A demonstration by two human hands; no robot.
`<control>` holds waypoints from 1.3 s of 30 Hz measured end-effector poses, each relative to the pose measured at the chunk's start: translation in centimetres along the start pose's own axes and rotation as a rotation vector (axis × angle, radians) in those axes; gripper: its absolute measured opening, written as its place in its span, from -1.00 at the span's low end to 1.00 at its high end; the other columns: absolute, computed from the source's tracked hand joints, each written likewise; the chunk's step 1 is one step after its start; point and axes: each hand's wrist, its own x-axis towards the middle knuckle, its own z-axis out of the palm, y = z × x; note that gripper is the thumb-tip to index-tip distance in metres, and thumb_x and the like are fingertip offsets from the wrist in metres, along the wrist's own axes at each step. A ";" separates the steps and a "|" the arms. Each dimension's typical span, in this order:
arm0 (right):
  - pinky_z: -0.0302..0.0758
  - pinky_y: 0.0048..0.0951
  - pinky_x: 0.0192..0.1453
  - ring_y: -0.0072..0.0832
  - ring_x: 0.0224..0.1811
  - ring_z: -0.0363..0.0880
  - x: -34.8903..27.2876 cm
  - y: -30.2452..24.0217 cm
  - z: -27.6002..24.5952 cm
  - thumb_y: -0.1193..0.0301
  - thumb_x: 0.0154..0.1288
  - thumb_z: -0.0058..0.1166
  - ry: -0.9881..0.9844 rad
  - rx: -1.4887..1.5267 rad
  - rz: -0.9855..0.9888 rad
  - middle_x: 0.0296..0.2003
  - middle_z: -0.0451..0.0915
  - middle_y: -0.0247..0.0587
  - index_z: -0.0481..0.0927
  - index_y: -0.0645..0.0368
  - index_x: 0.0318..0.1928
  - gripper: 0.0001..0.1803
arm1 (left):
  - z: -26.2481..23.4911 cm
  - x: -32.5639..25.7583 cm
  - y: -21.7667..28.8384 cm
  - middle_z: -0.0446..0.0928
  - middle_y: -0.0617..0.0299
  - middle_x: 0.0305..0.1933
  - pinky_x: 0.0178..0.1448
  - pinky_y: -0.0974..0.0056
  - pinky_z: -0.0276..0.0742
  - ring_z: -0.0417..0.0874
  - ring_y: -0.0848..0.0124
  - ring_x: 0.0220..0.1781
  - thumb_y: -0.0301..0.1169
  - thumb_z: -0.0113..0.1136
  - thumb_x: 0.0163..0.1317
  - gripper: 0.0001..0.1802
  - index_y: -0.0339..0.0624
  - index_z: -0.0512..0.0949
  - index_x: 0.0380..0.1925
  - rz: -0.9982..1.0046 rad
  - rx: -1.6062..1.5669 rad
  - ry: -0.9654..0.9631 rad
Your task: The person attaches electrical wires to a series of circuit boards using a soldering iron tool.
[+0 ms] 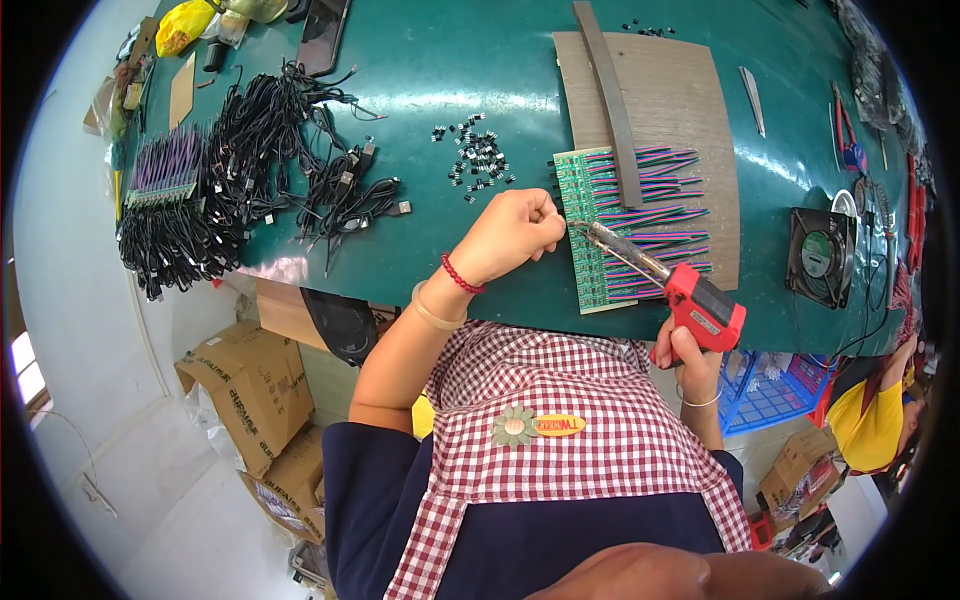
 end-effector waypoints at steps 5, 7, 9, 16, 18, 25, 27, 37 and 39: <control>0.26 -0.58 -0.67 -0.59 -0.75 0.28 -0.4 -0.3 0.4 0.31 0.23 -0.02 0.083 0.054 0.004 -0.69 0.40 -0.22 0.38 0.33 -0.14 -0.68 | 0.0 0.1 0.1 0.45 0.31 -0.60 -0.55 0.53 0.27 0.37 0.64 -0.62 -0.45 0.06 0.17 -0.84 -0.24 0.38 -0.54 -0.001 0.022 0.005; 0.26 -0.58 -0.67 -0.59 -0.75 0.28 -0.4 -0.7 0.4 0.31 0.24 -0.02 0.080 0.054 -0.008 -0.69 0.40 -0.21 0.37 0.35 -0.11 -0.65 | 0.0 0.1 0.0 0.45 0.31 -0.60 -0.55 0.53 0.28 0.37 0.64 -0.62 -0.44 0.06 0.17 -0.84 -0.24 0.38 -0.54 -0.003 0.024 0.009; 0.24 -0.62 -0.63 -0.63 -0.71 0.32 -0.3 -0.9 0.3 0.35 0.21 0.01 0.087 0.155 -0.065 -0.67 0.44 -0.24 0.42 0.36 -0.04 -0.63 | 0.0 0.2 -0.2 0.45 0.31 -0.59 -0.54 0.53 0.28 0.37 0.64 -0.62 -0.44 0.06 0.17 -0.84 -0.24 0.39 -0.54 0.003 0.020 0.002; 0.23 -0.62 -0.63 -0.63 -0.72 0.31 -0.3 -0.7 0.5 0.34 0.22 0.02 0.093 0.137 -0.030 -0.68 0.44 -0.23 0.42 0.36 -0.05 -0.62 | 0.1 0.1 0.0 0.45 0.31 -0.59 -0.55 0.53 0.29 0.38 0.64 -0.62 -0.45 0.06 0.17 -0.85 -0.24 0.39 -0.54 -0.003 0.023 0.012; 0.23 -0.62 -0.64 -0.62 -0.73 0.31 -0.2 -0.8 0.6 0.33 0.22 0.02 0.086 0.153 -0.035 -0.68 0.44 -0.23 0.42 0.36 -0.05 -0.62 | 0.1 0.0 0.1 0.46 0.31 -0.59 -0.57 0.54 0.28 0.38 0.65 -0.63 -0.45 0.06 0.16 -0.85 -0.25 0.40 -0.55 -0.007 0.017 0.017; 0.24 -0.62 -0.65 -0.62 -0.74 0.31 0.0 -1.0 0.8 0.33 0.21 0.01 0.094 0.150 -0.093 -0.68 0.44 -0.21 0.40 0.37 -0.05 -0.62 | 0.2 -0.2 0.6 0.46 0.30 -0.60 -0.59 0.55 0.26 0.38 0.65 -0.64 -0.45 0.07 0.15 -0.86 -0.24 0.40 -0.55 -0.037 0.012 0.028; 0.24 -0.62 -0.66 -0.61 -0.74 0.31 0.1 -1.1 0.8 0.34 0.21 0.01 0.099 0.180 -0.102 -0.69 0.43 -0.21 0.40 0.37 -0.06 -0.62 | 0.2 -0.3 0.6 0.46 0.32 -0.60 -0.59 0.56 0.25 0.38 0.66 -0.63 -0.45 0.07 0.15 -0.87 -0.25 0.42 -0.53 -0.035 0.030 0.034; 0.25 -0.54 -0.67 -0.59 -0.77 0.22 0.0 -1.2 0.3 0.26 0.26 -0.07 0.131 0.150 -0.119 -0.70 0.32 -0.24 0.32 0.35 -0.06 -0.60 | -2.4 -1.0 2.4 0.53 0.17 -0.47 -0.32 0.24 0.48 0.58 0.17 -0.41 -0.45 0.19 -0.01 -0.88 -0.24 0.47 -0.49 0.326 0.887 0.615; 0.28 -0.59 -0.66 -0.59 -0.74 0.29 0.2 -1.3 0.5 0.34 0.24 -0.03 0.143 0.271 -0.125 -0.68 0.39 -0.22 0.37 0.38 -0.08 -0.64 | -2.1 -0.3 2.1 0.50 0.18 -0.44 -0.31 0.21 0.47 0.56 0.18 -0.38 -0.43 0.20 0.00 -0.86 -0.22 0.46 -0.48 0.322 0.972 0.620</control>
